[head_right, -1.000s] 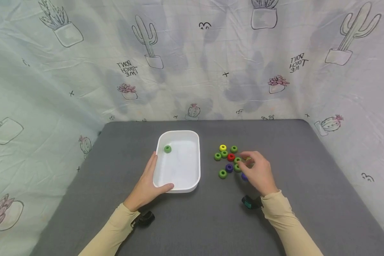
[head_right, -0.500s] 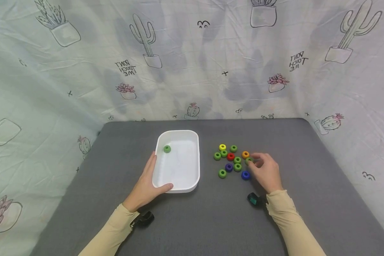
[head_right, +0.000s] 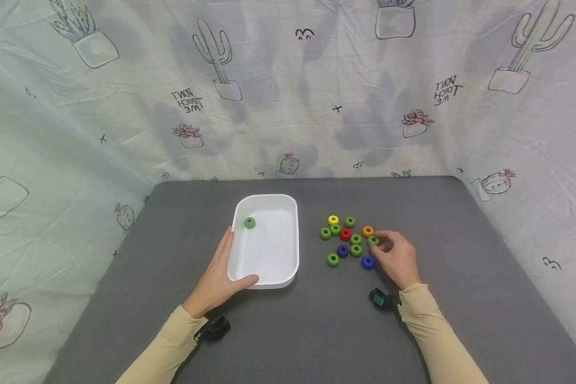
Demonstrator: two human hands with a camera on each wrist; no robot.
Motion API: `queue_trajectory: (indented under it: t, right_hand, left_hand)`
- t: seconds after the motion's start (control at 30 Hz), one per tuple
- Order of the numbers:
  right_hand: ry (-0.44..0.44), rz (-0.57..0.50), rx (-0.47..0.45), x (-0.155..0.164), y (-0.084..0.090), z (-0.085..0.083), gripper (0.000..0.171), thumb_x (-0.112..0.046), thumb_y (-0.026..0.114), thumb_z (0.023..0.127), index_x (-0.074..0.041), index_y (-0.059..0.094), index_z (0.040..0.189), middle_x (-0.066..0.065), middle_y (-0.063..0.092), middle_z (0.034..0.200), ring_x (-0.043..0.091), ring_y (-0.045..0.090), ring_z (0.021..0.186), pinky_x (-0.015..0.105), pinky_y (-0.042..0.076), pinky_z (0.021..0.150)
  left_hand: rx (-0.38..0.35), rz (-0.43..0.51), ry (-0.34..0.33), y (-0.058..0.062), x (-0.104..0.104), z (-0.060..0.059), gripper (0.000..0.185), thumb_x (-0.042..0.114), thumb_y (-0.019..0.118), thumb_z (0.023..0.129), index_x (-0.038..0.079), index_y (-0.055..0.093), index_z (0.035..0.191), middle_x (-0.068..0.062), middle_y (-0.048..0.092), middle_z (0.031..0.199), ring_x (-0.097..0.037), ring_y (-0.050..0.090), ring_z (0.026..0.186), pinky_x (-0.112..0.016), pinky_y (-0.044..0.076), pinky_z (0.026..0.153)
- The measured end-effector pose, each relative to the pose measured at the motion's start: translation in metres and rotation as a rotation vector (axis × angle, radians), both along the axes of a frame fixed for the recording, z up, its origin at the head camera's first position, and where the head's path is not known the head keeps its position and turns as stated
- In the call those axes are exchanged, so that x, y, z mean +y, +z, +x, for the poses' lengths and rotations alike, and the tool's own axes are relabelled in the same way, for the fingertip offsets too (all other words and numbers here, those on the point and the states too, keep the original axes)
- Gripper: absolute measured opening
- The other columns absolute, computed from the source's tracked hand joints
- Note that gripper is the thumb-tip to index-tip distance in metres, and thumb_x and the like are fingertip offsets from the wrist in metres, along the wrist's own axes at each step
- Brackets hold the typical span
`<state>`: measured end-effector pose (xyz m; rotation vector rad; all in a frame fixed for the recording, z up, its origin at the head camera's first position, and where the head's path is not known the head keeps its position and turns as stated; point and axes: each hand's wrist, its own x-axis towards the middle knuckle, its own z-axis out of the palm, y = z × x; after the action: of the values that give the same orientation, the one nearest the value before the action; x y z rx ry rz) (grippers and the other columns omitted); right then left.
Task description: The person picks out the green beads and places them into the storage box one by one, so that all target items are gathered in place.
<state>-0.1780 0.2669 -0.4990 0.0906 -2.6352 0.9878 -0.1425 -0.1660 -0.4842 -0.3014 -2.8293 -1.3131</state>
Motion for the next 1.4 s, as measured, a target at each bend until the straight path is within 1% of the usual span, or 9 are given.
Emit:
queue_trajectory:
  t: [0.17, 0.3, 0.4, 0.67, 0.73, 0.93, 1.03, 1.27, 1.4]
  right_hand:
    - [-0.005, -0.002, 0.012, -0.0004, -0.0031, -0.0004, 0.025, -0.014, 0.079, 0.091, -0.007, 0.074, 0.114, 0.007, 0.072, 0.084, -0.001, 0.056, 0.076, 0.026, 0.043, 0.068]
    - [-0.004, -0.005, 0.021, -0.0005, -0.0049, -0.001, 0.024, -0.013, 0.079, 0.091, -0.006, 0.074, 0.113, 0.008, 0.072, 0.084, -0.004, 0.054, 0.075, 0.025, 0.042, 0.067]
    - [-0.006, -0.005, 0.023, -0.0006, -0.0055, -0.0017, 0.024, -0.013, 0.08, 0.091, -0.006, 0.074, 0.113, 0.008, 0.072, 0.085, -0.004, 0.054, 0.075, 0.025, 0.042, 0.066]
    - [-0.029, -0.014, -0.013, -0.0014, -0.003, -0.0006, 0.025, -0.015, 0.08, 0.091, -0.008, 0.073, 0.114, 0.006, 0.073, 0.081, 0.001, 0.056, 0.072, 0.026, 0.04, 0.064]
    - [-0.031, -0.019, -0.018, -0.0021, -0.0026, -0.0001, 0.025, -0.014, 0.08, 0.091, -0.008, 0.073, 0.114, 0.006, 0.073, 0.08, 0.002, 0.055, 0.071, 0.026, 0.04, 0.063]
    - [-0.038, -0.026, -0.017, -0.0031, -0.0028, -0.0001, 0.025, -0.014, 0.08, 0.091, -0.007, 0.073, 0.113, 0.006, 0.072, 0.082, 0.0, 0.055, 0.071, 0.025, 0.039, 0.064]
    - [-0.041, -0.036, -0.018, -0.003, -0.0037, 0.0, 0.025, -0.014, 0.08, 0.091, -0.007, 0.072, 0.114, 0.008, 0.073, 0.083, -0.002, 0.054, 0.071, 0.024, 0.039, 0.064]
    - [-0.07, -0.113, -0.027, -0.0012, -0.0022, -0.0016, 0.026, -0.014, 0.078, 0.092, -0.005, 0.072, 0.116, 0.014, 0.077, 0.088, -0.013, 0.056, 0.072, 0.017, 0.042, 0.065]
    - [-0.071, -0.136, -0.043, -0.0033, 0.0027, -0.0011, 0.028, -0.016, 0.077, 0.093, -0.005, 0.071, 0.118, 0.017, 0.077, 0.092, -0.013, 0.056, 0.071, 0.017, 0.045, 0.061]
  left_hand:
    - [0.0, -0.004, -0.001, -0.0011, -0.0004, -0.0002, 0.13, 0.066, 0.084, 0.076, 0.017, 0.007, 0.169, 0.002, 0.002, 0.177, -0.03, 0.011, 0.162, -0.066, 0.025, 0.122]
    - [0.006, -0.006, 0.0, -0.0016, -0.0005, -0.0003, 0.13, 0.066, 0.083, 0.076, 0.017, 0.007, 0.169, 0.0, 0.004, 0.177, -0.03, 0.011, 0.162, -0.066, 0.025, 0.121]
    - [0.005, -0.003, 0.001, -0.0019, -0.0006, -0.0005, 0.13, 0.066, 0.084, 0.076, 0.017, 0.007, 0.169, 0.0, 0.003, 0.177, -0.029, 0.011, 0.162, -0.066, 0.025, 0.122]
    - [-0.016, 0.007, 0.003, 0.0002, 0.0002, 0.0008, 0.13, 0.065, 0.084, 0.076, 0.016, 0.008, 0.169, 0.005, 0.002, 0.177, -0.029, 0.012, 0.162, -0.065, 0.027, 0.121]
    - [-0.018, 0.007, 0.002, 0.0, 0.0002, 0.0012, 0.13, 0.065, 0.084, 0.076, 0.016, 0.008, 0.169, 0.004, 0.002, 0.177, -0.029, 0.012, 0.162, -0.064, 0.027, 0.121]
    - [-0.006, 0.009, 0.0, 0.0001, 0.0, 0.0014, 0.13, 0.064, 0.085, 0.076, 0.015, 0.008, 0.169, 0.001, 0.003, 0.177, -0.029, 0.012, 0.162, -0.065, 0.027, 0.121]
    - [-0.008, 0.009, -0.001, -0.0004, -0.0005, 0.0018, 0.13, 0.064, 0.085, 0.076, 0.015, 0.008, 0.169, 0.003, 0.002, 0.177, -0.029, 0.011, 0.162, -0.064, 0.026, 0.122]
    - [-0.002, 0.014, -0.002, -0.0006, -0.0006, 0.0011, 0.13, 0.063, 0.085, 0.076, 0.015, 0.008, 0.169, 0.003, 0.002, 0.177, -0.03, 0.012, 0.162, -0.065, 0.027, 0.121]
    - [-0.002, 0.013, -0.002, 0.0001, -0.0005, 0.0013, 0.13, 0.063, 0.085, 0.076, 0.015, 0.008, 0.169, 0.003, 0.002, 0.177, -0.029, 0.012, 0.162, -0.065, 0.026, 0.122]
